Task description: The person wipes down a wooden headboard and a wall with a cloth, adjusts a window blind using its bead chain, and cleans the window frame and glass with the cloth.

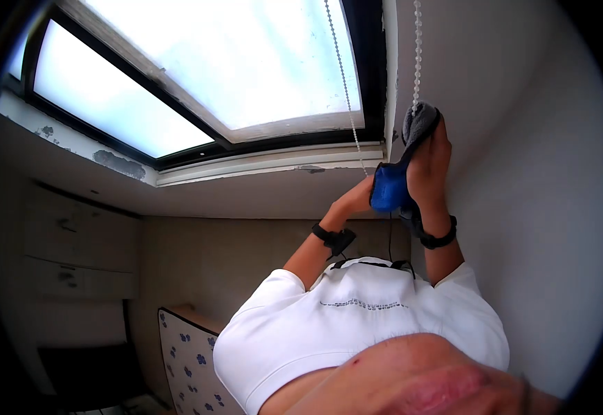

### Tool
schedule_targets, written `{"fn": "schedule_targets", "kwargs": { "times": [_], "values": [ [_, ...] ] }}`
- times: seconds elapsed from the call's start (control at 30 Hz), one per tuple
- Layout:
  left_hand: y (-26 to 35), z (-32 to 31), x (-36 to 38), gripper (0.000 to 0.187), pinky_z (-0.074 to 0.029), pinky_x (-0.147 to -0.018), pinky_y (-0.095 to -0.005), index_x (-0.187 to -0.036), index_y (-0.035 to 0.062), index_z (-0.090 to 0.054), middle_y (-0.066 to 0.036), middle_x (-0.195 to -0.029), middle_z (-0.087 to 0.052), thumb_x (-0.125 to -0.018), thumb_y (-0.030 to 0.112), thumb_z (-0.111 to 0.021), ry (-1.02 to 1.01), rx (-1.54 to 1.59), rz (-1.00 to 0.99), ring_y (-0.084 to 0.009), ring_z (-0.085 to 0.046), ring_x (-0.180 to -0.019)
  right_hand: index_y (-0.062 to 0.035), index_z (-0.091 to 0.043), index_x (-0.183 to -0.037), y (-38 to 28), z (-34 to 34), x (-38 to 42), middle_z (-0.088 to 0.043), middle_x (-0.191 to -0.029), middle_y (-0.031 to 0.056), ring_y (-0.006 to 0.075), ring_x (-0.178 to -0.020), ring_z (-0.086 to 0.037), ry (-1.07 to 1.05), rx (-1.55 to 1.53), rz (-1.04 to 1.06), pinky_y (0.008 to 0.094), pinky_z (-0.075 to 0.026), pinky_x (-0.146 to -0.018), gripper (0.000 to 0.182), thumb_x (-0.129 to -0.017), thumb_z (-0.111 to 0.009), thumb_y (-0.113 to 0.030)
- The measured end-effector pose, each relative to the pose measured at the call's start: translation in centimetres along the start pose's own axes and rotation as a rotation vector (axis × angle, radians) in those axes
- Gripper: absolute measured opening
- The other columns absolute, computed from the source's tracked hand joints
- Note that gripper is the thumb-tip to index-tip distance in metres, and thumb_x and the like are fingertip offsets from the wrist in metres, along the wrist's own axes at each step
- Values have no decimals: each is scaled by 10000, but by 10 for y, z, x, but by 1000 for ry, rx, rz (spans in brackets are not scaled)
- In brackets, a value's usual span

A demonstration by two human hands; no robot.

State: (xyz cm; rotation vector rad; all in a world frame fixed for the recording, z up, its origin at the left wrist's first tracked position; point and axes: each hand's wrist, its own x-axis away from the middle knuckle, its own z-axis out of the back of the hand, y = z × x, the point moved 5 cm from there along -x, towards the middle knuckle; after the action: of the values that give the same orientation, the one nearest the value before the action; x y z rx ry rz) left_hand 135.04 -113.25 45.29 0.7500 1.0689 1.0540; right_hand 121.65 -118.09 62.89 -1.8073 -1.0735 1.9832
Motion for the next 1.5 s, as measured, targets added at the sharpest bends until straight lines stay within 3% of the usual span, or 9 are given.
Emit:
{"fn": "schedule_targets", "kwargs": {
  "times": [0.2, 0.3, 0.6, 0.67, 0.83, 1.0, 1.2, 1.27, 1.5],
  "values": [
    [13, 90, -19, 248, -496, -877, -318, -1190, 48, -597, -105, -1163, -620, -950, 92, -550, 485, -224, 163, -199, -600, -1078, 16, -506, -1072, 9, 6, 12, -493, -707, 10, 62, -623, -410, 28, -142, -27, 221, -354, -565, 190, -979, -380, -91],
    [16, 99, -32, 311, -513, -860, -343, -1234, 45, -552, -142, -1238, -553, -923, 55, -559, 634, -269, 14, -273, -568, -1145, 3, -522, -1133, 16, -5, 22, -553, -917, 8, 78, -830, -485, -55, -259, -114, 216, -412, -761, 248, -1008, -413, -181],
    [-57, 67, -74, 671, -438, -983, -392, -1484, 62, -212, -204, -1366, -458, -959, 207, -603, 519, 103, 109, -287, -517, -1192, 2, -524, -1274, 57, -35, 64, -583, -912, 20, 83, -811, -549, -68, -431, -153, 219, -444, -743, 344, -1017, -453, -215],
    [-63, 64, -73, 658, -453, -967, -385, -1463, 44, -247, -204, -1314, -481, -952, 230, -616, 545, 112, 125, -272, -528, -1165, 4, -532, -1259, 74, -38, 73, -599, -1000, 38, 110, -897, -576, -145, -643, -510, 236, -455, -822, 365, -1022, -450, -261],
    [-69, 91, -73, 620, -476, -892, -382, -1356, 28, -395, -203, -1216, -506, -891, 314, -688, 878, -180, 51, -270, -543, -1063, 35, -572, -1076, 103, -19, 59, -616, -961, 92, 152, -878, -580, 128, -327, -558, 288, -461, -842, 263, -1003, -405, -156],
    [-64, 81, -95, 588, -462, -916, -369, -1358, 16, -412, -179, -1233, -522, -915, 306, -667, 739, -15, -46, -256, -559, -1059, 63, -552, -1188, 123, -1, 64, -621, -1141, 158, 245, -1030, -582, 62, -199, -426, 327, -423, -965, 341, -997, -414, -184],
    [-4, 37, -84, 305, -502, -709, -279, -1052, -6, -603, -73, -870, -656, -932, 270, -653, 762, -89, -220, -130, -623, -787, 56, -580, -1114, 166, 12, 73, -637, -1105, 226, 346, -1039, -608, 320, -10, -316, 387, -447, -929, 337, -992, -411, -209],
    [-6, 37, -75, 278, -505, -675, -279, -1030, 5, -600, -64, -832, -657, -933, 261, -650, 757, -121, 177, -131, -623, -748, 42, -586, -1117, 168, 9, 71, -633, -1097, 232, 340, -1030, -609, 195, -21, -379, 389, -453, -916, 344, -987, -418, -229],
    [-1, 50, -85, 267, -510, -678, -303, -1062, 12, -594, -81, -874, -661, -943, 248, -632, 879, -142, -165, -152, -637, -796, 36, -591, -1122, 151, 7, 55, -639, -1056, 246, 384, -1009, -609, 177, 46, -330, 394, -460, -897, 359, -974, -431, -250]
  ]
}}
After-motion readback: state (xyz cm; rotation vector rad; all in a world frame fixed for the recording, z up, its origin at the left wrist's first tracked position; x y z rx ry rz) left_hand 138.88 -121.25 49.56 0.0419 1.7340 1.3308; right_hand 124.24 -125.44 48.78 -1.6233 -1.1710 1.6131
